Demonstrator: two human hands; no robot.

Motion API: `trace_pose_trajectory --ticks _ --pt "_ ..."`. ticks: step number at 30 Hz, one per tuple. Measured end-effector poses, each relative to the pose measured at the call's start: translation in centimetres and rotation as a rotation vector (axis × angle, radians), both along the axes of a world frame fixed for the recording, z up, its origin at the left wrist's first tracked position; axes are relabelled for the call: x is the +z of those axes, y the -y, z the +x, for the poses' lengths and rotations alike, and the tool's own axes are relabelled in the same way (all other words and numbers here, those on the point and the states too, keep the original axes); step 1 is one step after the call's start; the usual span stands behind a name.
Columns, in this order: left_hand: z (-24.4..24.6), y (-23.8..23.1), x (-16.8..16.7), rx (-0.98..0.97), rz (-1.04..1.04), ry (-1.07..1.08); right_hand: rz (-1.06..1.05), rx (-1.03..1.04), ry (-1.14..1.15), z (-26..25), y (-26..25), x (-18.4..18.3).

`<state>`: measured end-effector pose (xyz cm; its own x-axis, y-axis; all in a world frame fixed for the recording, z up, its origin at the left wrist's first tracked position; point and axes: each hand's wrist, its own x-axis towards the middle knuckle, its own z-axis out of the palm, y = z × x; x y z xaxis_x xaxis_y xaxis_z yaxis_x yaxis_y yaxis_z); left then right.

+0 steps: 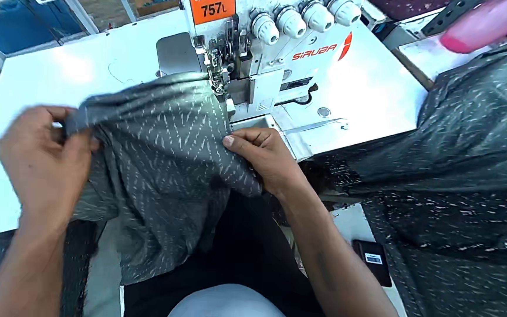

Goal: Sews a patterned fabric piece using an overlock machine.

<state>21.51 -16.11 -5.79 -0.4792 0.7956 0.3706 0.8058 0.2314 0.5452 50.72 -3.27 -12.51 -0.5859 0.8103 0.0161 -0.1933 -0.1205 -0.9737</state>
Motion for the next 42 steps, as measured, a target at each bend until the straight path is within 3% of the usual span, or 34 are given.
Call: trace_pose_trajectory --ticks 3,6,8,11,13,20,25,34,37,40,42 --pt "-2.0 -2.8 2.2 -0.092 0.096 -0.235 -0.014 -0.060 -0.029 -0.2 0.3 -0.4" --pt "-1.2 -5.0 3.2 -0.127 -0.082 -0.349 -0.006 -0.065 -0.028 -0.1 0.6 -1.3" --pt "1.1 -5.3 2.5 -0.218 -0.158 -0.347 0.016 -0.076 0.021 -0.2 0.5 -1.5" --pt "6.7 -5.6 1.0 -0.448 0.017 -0.347 0.093 -0.073 0.109 -0.5 0.0 -1.0" --pt "9.1 -6.4 0.2 -0.500 -0.001 -0.286 0.177 -0.086 0.162 -0.8 -0.7 -1.2" --pt "9.8 -7.3 -1.7 -0.464 -0.153 -0.279 0.027 -0.061 0.000 1.1 -0.1 -0.9" --pt "10.0 -7.1 -2.4 -0.457 -0.165 -0.252 0.090 -0.075 -0.001 1.1 -0.1 -0.9" --pt "4.8 -13.3 -1.9 -0.618 -0.231 -0.178 0.120 -0.156 -0.033 -1.0 -1.9 -0.4" --pt "3.0 -15.2 -2.2 -0.679 -0.169 -0.161 0.112 -0.177 -0.038 -1.3 -1.9 -0.5" --pt "3.8 -12.6 -1.9 -0.553 0.015 -0.183 0.128 -0.190 -0.025 -1.0 -1.3 -0.6" --pt "4.9 -7.3 -1.6 -0.369 -0.014 -0.159 0.115 -0.138 0.022 -0.1 -0.9 -0.3"
